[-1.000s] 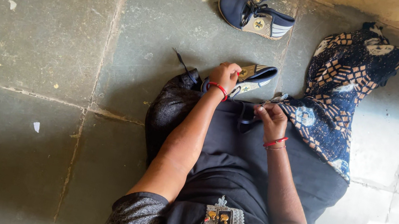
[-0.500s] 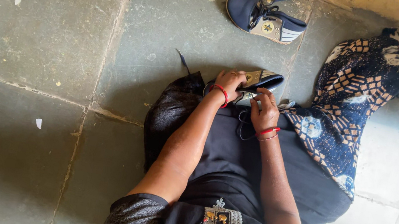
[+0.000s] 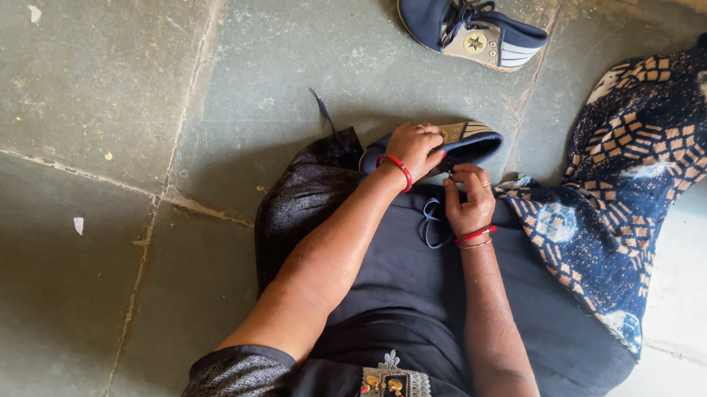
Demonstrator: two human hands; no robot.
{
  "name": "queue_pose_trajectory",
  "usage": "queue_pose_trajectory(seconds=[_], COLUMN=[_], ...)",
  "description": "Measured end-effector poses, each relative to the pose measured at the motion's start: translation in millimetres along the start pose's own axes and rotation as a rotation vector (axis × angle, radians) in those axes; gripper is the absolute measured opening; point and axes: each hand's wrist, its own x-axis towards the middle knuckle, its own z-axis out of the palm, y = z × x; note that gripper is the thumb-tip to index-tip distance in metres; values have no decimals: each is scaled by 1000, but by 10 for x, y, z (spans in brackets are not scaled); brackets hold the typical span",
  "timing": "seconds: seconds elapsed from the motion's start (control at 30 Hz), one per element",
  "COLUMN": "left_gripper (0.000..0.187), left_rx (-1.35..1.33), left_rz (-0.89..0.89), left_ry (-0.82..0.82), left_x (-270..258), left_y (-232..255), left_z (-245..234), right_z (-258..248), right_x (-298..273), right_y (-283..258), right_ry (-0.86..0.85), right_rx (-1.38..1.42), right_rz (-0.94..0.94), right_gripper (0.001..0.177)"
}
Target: The person sits on the floor and threads a dark blue shoelace through the eyelets of a child's sneaker. They pull the lace through repeatedly, adjust the shoe, and continue threading until the laces are fully inserted.
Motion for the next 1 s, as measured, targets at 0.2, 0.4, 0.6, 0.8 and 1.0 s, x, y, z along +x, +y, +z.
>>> queue_pose_trajectory(seconds=[0.2,0.4,0.6,0.8,1.0], left_gripper=[23,25,16,21,25], left_rx=[-133,-402,-712,-445,-114], left_rz=[-355,-319,-270,-81,-64], left_ry=[-6,83,212,112,-12], left_x=[17,21,-6,-123,-122], left_y=[-221,-313,-152,106,104], left_z=[230,222,-16,-255,-137], right_z=[62,7,153,292,372], right_x=[1,-6,-333,-520,-393], right_y=[26,6,140,419,428], right_ry=[54,29,257,242,188], right_rx=[6,114,932,804,638], right_rz=[16,135,502,679,753], right_gripper=[14,12,8,8,9])
